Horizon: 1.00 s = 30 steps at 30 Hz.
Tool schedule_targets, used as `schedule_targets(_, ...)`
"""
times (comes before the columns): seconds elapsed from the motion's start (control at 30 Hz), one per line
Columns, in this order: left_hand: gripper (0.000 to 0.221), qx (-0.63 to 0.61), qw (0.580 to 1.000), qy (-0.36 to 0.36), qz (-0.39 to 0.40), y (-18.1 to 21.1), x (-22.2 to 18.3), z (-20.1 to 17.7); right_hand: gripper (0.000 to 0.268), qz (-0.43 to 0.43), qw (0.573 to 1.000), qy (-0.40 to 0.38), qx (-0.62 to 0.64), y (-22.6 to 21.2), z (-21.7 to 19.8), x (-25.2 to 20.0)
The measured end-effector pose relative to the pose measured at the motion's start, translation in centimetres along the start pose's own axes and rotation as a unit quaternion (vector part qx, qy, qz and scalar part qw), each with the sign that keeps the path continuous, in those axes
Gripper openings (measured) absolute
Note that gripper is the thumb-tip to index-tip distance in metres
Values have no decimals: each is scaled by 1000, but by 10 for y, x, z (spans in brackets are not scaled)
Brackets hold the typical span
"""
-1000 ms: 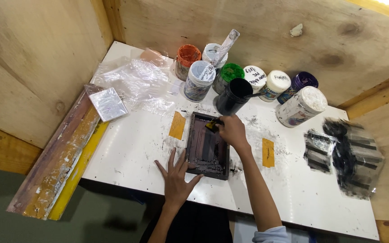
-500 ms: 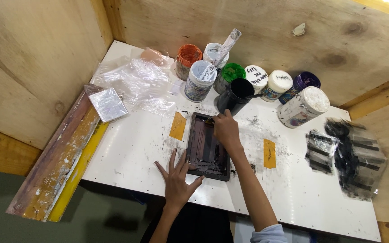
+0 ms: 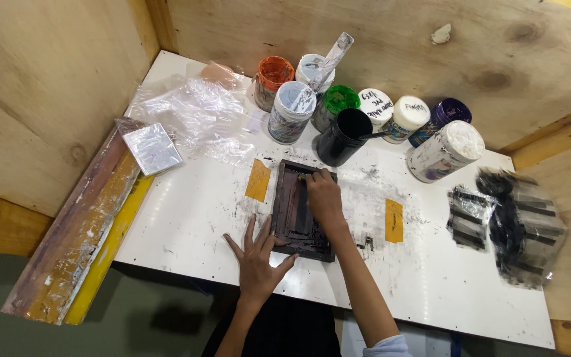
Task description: Applying black ink to a small screen printing frame using a brush and cleaning the edges.
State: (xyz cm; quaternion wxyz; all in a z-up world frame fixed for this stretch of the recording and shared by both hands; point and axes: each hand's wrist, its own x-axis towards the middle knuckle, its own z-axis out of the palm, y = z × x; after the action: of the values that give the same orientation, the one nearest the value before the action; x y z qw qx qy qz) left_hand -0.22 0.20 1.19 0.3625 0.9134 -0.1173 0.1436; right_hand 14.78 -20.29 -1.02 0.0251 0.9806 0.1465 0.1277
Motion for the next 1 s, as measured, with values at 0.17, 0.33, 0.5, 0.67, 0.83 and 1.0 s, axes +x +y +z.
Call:
schedule_targets(0.17, 38, 5, 1000, 7, 6, -1, -2, 3, 37, -18, 999, 3, -37, -11, 1, -16)
schedule_targets(0.33, 39, 12, 1000, 1, 7, -2, -2, 3, 32, -27, 998, 0, -51, -27, -5, -34)
schedule_targets(0.5, 47, 19, 1000, 0, 11, -4, -3, 5, 38, -25, 997, -1, -79, -45, -18, -53)
schedule_targets(0.67, 47, 24, 1000, -2, 14, -6, -4, 6, 29, -25, 998, -2, -65, -57, -32, -74)
schedule_targets(0.83, 44, 18, 1000, -3, 14, -7, -4, 6, 28, -28, 998, 0, -58, -68, -46, -90)
schedule_targets(1.0, 45, 23, 1000, -11, 10, -8, -6, 8, 35, -32, 999, -11, -31, -74, -52, -101)
